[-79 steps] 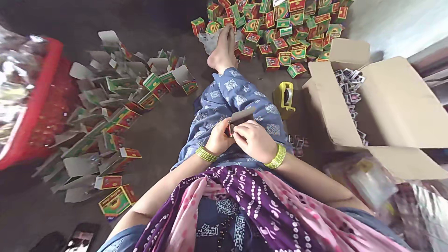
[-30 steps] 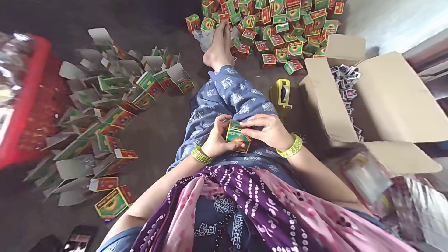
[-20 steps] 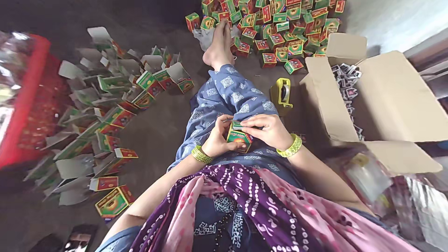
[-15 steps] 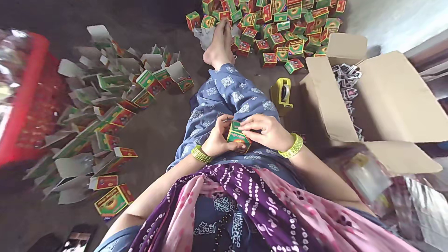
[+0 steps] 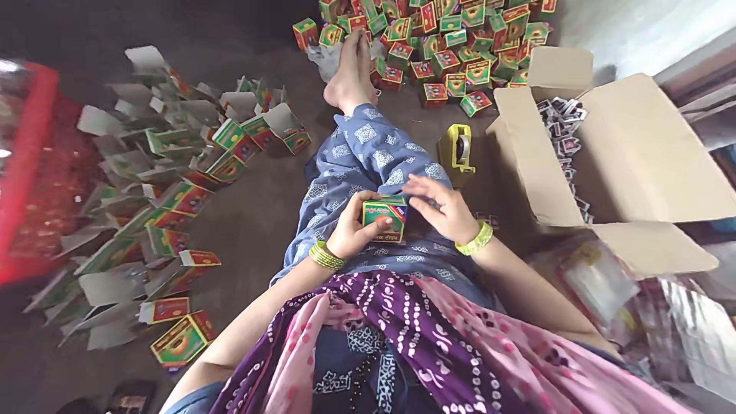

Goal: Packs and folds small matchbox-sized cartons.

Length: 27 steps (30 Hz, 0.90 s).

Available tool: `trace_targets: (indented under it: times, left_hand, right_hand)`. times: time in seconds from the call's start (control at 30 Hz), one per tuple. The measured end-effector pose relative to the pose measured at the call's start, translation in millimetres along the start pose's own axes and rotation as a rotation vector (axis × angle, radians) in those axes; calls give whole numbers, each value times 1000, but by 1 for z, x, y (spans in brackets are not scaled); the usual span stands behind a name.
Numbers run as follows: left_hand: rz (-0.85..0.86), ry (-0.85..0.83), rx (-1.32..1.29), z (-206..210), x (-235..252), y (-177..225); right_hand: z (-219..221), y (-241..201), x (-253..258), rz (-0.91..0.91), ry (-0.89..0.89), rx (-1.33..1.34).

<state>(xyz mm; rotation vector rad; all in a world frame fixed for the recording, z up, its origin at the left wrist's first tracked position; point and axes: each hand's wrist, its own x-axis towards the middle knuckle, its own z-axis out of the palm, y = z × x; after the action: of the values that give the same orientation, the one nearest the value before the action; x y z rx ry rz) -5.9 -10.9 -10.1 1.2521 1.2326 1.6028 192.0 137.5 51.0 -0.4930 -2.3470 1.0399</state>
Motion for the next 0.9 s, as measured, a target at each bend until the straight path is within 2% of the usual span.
trace_targets:
  times: [0.1, 0.17, 0.27, 0.4, 0.53, 0.73, 0.9]
  left_hand:
    - [-72, 69, -83, -1, 0, 2]
    - [-61, 86, -88, -2, 2, 2]
    - [-19, 80, -50, -1, 3, 2]
    - [-14, 92, -23, -1, 5, -2]
    - [-16, 92, -35, -2, 7, -3]
    - [-2, 80, -44, -1, 8, -3]
    - [10, 83, -40, -2, 6, -3]
  right_hand:
    - [-36, 53, 6, 340, 302, -141]
    - [-61, 97, 10, 570, 460, -275]
    - [-88, 151, 9, 845, 425, -347]
    - [-103, 197, 9, 873, 275, -277]
    - [-105, 209, 21, 877, 266, -205]
    - [-104, 189, 31, 990, 453, -14]
    - [-103, 153, 14, 1046, 483, 41]
